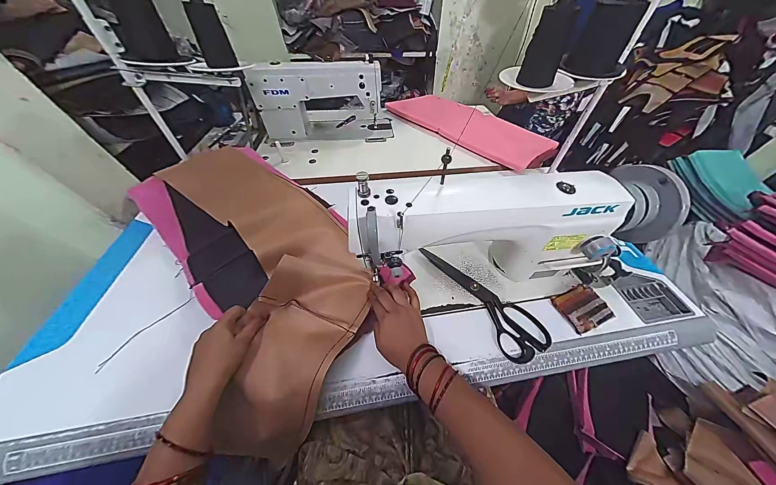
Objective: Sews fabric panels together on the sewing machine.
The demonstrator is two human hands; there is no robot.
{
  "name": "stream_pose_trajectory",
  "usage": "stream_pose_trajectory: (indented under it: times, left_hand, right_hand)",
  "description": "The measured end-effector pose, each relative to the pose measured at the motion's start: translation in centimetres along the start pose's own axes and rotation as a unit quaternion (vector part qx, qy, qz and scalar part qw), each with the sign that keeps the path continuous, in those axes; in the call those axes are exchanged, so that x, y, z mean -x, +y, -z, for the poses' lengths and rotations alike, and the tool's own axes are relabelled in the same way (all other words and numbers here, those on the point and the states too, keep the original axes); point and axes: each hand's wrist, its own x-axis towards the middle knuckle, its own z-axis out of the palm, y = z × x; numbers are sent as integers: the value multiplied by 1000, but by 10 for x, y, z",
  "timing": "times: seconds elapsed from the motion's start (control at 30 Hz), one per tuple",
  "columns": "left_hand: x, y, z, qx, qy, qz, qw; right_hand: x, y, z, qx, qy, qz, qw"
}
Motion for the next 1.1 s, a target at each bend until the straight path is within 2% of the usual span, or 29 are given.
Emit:
stream_pose_trajectory:
  times: [0.2, 0.53, 0.67, 0.83, 1.0, 1.1]
  left_hand:
    - [9, 3, -4, 3, 10, 9, 1000]
    - [61, 20, -20, 4, 47, 32, 998]
    - [87, 30, -27, -27, 51, 47, 997]
    - [96, 38, -29, -67, 34, 65, 995]
    - [88, 54, -8, -162, -64, 89, 981]
    - [77, 72, 17, -227, -143, 63, 961]
  right_hand:
    - [-2, 0, 2, 0, -20, -20, 1000]
    - [-8, -2, 13, -20, -64, -107, 992]
    - [-9, 0, 13, -26, -62, -120, 991]
    - [-13, 1, 18, -27, -85, -136, 987]
    - [-14, 2, 15, -26, -80, -140, 987]
    - [-13, 3, 16, -30, -86, -143, 986]
